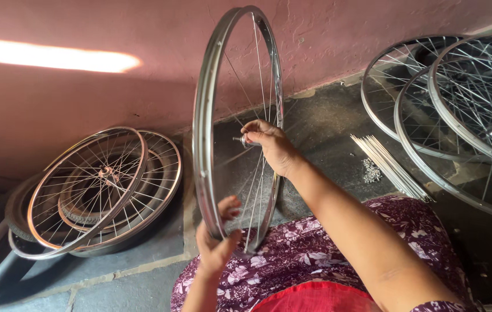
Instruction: The person is assembling a bicycle wheel by inserting spokes into the hub and rim. They hold the wheel upright, pick up individual spokes, and thread them through the hub and rim holes, repeating the process for multiple spokes.
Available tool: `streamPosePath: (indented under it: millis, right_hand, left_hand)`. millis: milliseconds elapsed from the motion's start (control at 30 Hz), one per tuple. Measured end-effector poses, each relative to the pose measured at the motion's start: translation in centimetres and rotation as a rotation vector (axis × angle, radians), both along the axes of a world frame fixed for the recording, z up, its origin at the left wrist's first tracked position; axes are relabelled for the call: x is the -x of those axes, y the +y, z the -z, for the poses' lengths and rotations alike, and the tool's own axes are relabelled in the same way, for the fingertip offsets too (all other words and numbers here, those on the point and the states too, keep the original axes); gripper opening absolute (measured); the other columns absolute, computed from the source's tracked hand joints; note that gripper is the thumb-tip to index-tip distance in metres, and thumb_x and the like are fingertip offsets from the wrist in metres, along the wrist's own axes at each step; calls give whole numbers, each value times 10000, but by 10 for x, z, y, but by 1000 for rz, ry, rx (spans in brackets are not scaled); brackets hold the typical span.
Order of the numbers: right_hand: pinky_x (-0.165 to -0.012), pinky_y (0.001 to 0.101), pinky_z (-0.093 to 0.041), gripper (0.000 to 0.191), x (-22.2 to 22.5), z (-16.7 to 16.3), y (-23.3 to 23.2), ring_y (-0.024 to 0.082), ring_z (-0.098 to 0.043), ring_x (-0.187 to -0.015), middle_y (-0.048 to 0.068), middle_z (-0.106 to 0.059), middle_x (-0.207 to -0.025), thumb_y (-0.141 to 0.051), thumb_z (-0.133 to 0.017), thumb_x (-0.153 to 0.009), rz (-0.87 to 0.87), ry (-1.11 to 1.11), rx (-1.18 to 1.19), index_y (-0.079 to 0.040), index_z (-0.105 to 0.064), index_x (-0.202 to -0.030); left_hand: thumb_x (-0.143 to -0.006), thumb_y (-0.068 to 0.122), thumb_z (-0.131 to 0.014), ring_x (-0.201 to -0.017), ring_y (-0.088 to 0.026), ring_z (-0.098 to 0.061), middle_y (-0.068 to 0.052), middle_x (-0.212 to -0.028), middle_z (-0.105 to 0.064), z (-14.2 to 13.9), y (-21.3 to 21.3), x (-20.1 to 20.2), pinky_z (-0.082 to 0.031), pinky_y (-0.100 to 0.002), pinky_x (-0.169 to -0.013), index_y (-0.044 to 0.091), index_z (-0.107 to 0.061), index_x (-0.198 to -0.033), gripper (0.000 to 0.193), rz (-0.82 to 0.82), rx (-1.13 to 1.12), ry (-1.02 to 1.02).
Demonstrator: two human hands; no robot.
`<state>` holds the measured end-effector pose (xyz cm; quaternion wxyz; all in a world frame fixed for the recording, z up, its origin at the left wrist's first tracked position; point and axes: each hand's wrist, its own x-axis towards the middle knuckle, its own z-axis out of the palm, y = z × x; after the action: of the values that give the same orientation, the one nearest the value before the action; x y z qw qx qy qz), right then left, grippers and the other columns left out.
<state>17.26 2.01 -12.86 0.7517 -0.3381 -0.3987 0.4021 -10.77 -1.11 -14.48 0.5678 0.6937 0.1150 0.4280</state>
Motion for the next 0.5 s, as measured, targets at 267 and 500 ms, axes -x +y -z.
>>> streamPosePath:
  millis: [267, 500]
  right_hand:
    - [-952, 308, -518, 114, 26, 6, -8, 120, -654, -964, 6, -732, -983, -29, -693, -922, 26, -26, 70, -119, -730, -981]
    - [-975, 300, -481, 104, 50, 4, -6, 123, -635, -1041, 3, -701, -1042, -50, -712, -943, 85, -184, -15, -99, -731, -1033]
  left_hand:
    - [-815, 143, -782, -791, -172, -678, -124, -1025, -734, -54, -10, -3, -560, -303, -680, 0, -579, -1283, 530, -264, -20, 160]
    - [-772, 42, -672, -983, -152, -681, -16, -1039, -740, -187, 39, -49, -517, -303, -865, 81, -638, -1269, 500, -60, 136, 350]
